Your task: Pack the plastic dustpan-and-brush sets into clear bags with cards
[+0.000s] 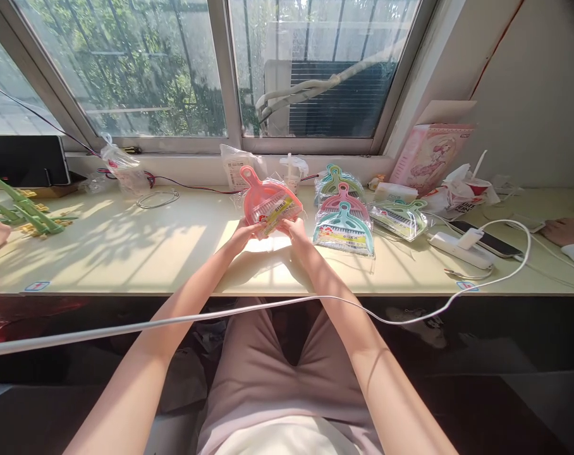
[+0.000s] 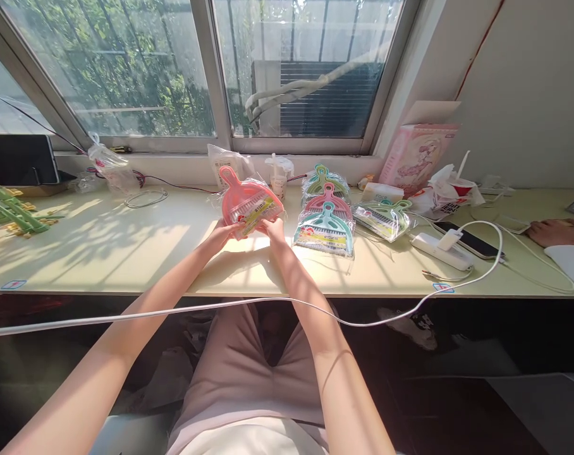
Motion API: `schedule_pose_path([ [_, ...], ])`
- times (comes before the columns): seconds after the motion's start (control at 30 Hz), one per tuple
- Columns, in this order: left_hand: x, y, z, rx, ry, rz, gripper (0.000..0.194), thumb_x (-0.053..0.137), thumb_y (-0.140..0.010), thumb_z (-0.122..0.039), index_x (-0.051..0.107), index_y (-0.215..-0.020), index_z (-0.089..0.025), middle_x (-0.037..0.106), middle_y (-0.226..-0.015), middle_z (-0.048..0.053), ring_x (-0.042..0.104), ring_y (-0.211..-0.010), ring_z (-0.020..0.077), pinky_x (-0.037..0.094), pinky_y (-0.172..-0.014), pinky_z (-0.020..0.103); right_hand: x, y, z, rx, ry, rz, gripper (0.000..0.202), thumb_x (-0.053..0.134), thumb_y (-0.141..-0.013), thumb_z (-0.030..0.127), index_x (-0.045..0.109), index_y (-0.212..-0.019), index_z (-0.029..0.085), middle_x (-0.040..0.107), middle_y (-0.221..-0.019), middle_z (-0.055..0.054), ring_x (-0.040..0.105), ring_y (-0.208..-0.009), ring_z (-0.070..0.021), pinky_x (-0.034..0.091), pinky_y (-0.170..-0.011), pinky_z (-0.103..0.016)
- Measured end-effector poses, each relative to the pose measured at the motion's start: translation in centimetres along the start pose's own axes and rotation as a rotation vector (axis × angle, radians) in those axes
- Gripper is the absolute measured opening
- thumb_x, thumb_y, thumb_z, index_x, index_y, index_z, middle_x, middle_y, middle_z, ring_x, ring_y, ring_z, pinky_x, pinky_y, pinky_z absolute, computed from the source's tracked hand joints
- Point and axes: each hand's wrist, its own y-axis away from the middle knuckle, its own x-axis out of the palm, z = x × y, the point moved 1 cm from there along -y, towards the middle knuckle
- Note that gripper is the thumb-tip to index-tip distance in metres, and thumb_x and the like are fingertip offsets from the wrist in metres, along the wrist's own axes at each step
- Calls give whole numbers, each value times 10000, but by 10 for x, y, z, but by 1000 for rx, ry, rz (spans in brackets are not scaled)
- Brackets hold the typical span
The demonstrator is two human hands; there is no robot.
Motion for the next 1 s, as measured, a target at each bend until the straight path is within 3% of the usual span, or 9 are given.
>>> schedule_pose_path([
  [0.17, 5, 1, 1, 30, 36, -36, 710, 1042, -647, -438, 795, -1253, -162, 856, -1110, 131, 813, -929, 299, 679, -717, 388, 4, -2, -1, 142, -97, -86, 347, 898, -762, 182, 674, -1018, 255, 816, -890, -4, 840, -985, -254, 719, -1062, -444],
  [0.33, 2, -1, 1, 82, 79, -84, 651, 1045, -647, -378, 803, -1225, -205, 859, -1114, 113, 805, -1003, 313, 682, -734, 380, 6, 3, 5, 146, -107, 3, 372, 895, -765, 142, 668, -1023, 287, 846, -945, -5, 833, -1077, -267, 712, -1080, -450],
  [0.5, 0, -2, 1, 50, 38, -116, 614, 1039, -675, -374, 806, -1216, -201, 853, -1088, 110, 807, -1031, 339, 688, -759, 404, 4, 3, 7, 165, -76, 48, 385, 911, -758, 145, 668, -1024, 284, 838, -987, -11, 825, -1105, -270, 691, -1112, -457],
  [0.7, 3, 0, -1, 24, -15, -77, 641, 1044, -679, -429, 825, -1225, -175, 854, -1146, 145, 812, -1071, 369, 707, -751, 429, 1, 1, 4, 179, -30, -24, 356, 928, -792, 211, 640, -992, 275, 801, -935, 1, 814, -1028, -253, 690, -1055, -448],
  [1.0, 2, -3, 2, 88, -22, -54, 710, 1060, -626, -435, 798, -1224, -157, 853, -1097, 119, 811, -934, 279, 662, -684, 333, -1, -3, 3, 179, 38, -80, 303, 891, -796, 203, 649, -970, 258, 819, -962, -18, 804, -986, -233, 655, -874, -356],
])
